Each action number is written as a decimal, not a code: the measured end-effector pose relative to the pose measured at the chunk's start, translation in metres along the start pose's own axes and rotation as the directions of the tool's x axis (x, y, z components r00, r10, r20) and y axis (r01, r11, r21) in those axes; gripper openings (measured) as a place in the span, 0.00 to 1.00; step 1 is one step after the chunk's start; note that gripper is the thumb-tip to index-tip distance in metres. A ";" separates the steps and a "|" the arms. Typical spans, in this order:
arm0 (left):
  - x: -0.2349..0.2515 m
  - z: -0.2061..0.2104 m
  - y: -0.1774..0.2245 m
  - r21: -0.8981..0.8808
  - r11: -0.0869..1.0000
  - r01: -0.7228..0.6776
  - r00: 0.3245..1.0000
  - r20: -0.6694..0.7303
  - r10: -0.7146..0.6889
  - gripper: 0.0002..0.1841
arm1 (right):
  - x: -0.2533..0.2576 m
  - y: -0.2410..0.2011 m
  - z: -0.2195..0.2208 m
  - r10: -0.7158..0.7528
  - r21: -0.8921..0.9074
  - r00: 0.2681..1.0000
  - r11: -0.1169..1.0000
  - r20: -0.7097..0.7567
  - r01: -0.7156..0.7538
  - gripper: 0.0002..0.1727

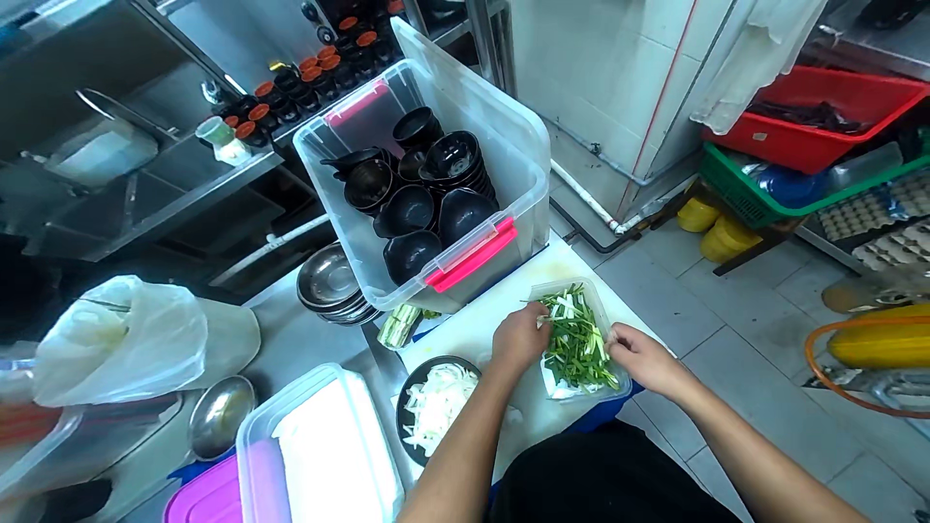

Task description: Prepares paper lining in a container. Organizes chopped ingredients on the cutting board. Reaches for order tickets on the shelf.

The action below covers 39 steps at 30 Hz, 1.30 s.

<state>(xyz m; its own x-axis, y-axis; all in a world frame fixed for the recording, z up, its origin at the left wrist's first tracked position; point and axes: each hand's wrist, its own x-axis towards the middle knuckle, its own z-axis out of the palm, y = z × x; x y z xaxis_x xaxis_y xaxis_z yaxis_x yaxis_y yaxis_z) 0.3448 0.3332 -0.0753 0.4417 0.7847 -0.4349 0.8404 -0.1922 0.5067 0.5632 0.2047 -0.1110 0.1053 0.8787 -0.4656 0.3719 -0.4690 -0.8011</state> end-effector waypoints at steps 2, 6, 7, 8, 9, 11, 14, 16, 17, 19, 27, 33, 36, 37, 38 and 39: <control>0.001 0.002 0.003 0.052 0.999 -0.001 1.000 0.001 0.001 0.16 | 0.000 0.000 0.001 -0.011 0.000 1.000 1.000 -0.005 0.011 0.09; 0.000 0.002 0.000 0.027 1.000 -0.013 1.000 -0.014 0.013 0.14 | -0.001 0.000 0.001 -0.004 0.000 1.000 1.000 -0.003 0.004 0.09; -0.001 0.001 -0.002 -0.007 1.000 -0.012 0.999 -0.032 0.012 0.14 | -0.002 0.000 0.001 -0.006 -0.002 1.000 1.000 -0.003 0.006 0.09; -0.003 -0.001 -0.003 -0.049 0.999 -0.005 0.999 -0.054 0.002 0.14 | -0.002 0.000 0.001 -0.006 -0.003 1.000 1.000 -0.003 0.006 0.09; -0.004 -0.003 -0.004 -0.099 0.995 0.004 0.997 -0.079 -0.012 0.14 | -0.002 0.000 0.001 -0.009 -0.004 1.000 1.000 -0.006 0.009 0.09; -0.007 -0.005 -0.008 -0.186 0.982 0.014 0.992 -0.124 -0.037 0.12 | -0.002 0.000 0.002 -0.016 -0.008 1.000 1.000 -0.015 0.016 0.09; -0.011 -0.009 -0.011 -0.271 0.962 0.032 0.986 -0.150 -0.075 0.11 | -0.002 -0.003 0.003 -0.013 -0.021 1.000 1.000 -0.004 0.012 0.10; -0.015 -0.010 -0.014 -0.363 0.931 0.052 0.979 -0.165 -0.119 0.11 | -0.002 -0.004 0.003 -0.020 -0.024 1.000 1.000 0.004 0.020 0.11; -0.017 -0.009 -0.016 -0.408 0.911 0.058 0.975 -0.173 -0.139 0.11 | -0.003 -0.005 0.003 -0.026 -0.021 1.000 0.999 0.002 0.026 0.11; -0.023 -0.009 -0.021 -0.427 0.902 0.068 0.967 -0.194 -0.165 0.11 | -0.004 -0.006 0.003 -0.030 -0.009 0.999 1.000 -0.012 0.030 0.11; -0.029 -0.035 -0.052 0.249 0.954 0.165 0.974 -0.194 -0.118 0.12 | -0.004 0.003 0.001 -0.033 0.028 0.996 0.999 -0.078 0.035 0.09; -0.026 -0.031 -0.055 0.480 0.868 0.124 0.976 0.100 -0.195 0.18 | -0.003 0.000 0.002 -0.041 0.023 0.997 0.999 -0.058 0.042 0.09; -0.021 -0.023 -0.052 0.587 0.804 0.095 0.965 0.144 -0.219 0.17 | -0.003 0.000 0.002 -0.037 0.025 0.998 0.999 -0.051 0.038 0.09; -0.019 -0.021 -0.052 0.604 0.793 0.079 0.963 0.158 -0.216 0.16 | -0.003 0.000 0.002 -0.038 0.029 0.998 0.999 -0.049 0.039 0.09; -0.017 -0.021 -0.052 0.608 0.792 0.063 0.962 0.175 -0.210 0.15 | -0.003 0.001 0.002 -0.037 0.028 0.998 0.999 -0.048 0.039 0.09; -0.015 -0.022 -0.053 0.601 0.797 0.049 0.959 0.196 -0.206 0.15 | -0.003 0.001 0.002 -0.036 0.027 0.998 0.999 -0.048 0.037 0.09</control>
<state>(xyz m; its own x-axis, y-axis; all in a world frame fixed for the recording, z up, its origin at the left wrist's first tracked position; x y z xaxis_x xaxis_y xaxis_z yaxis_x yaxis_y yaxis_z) 0.2863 0.3447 -0.0792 0.3115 0.6764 -0.6675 0.8806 -0.4694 -0.0647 0.5612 0.2011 -0.1111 0.1363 0.8981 -0.4181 0.3506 -0.4384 -0.8276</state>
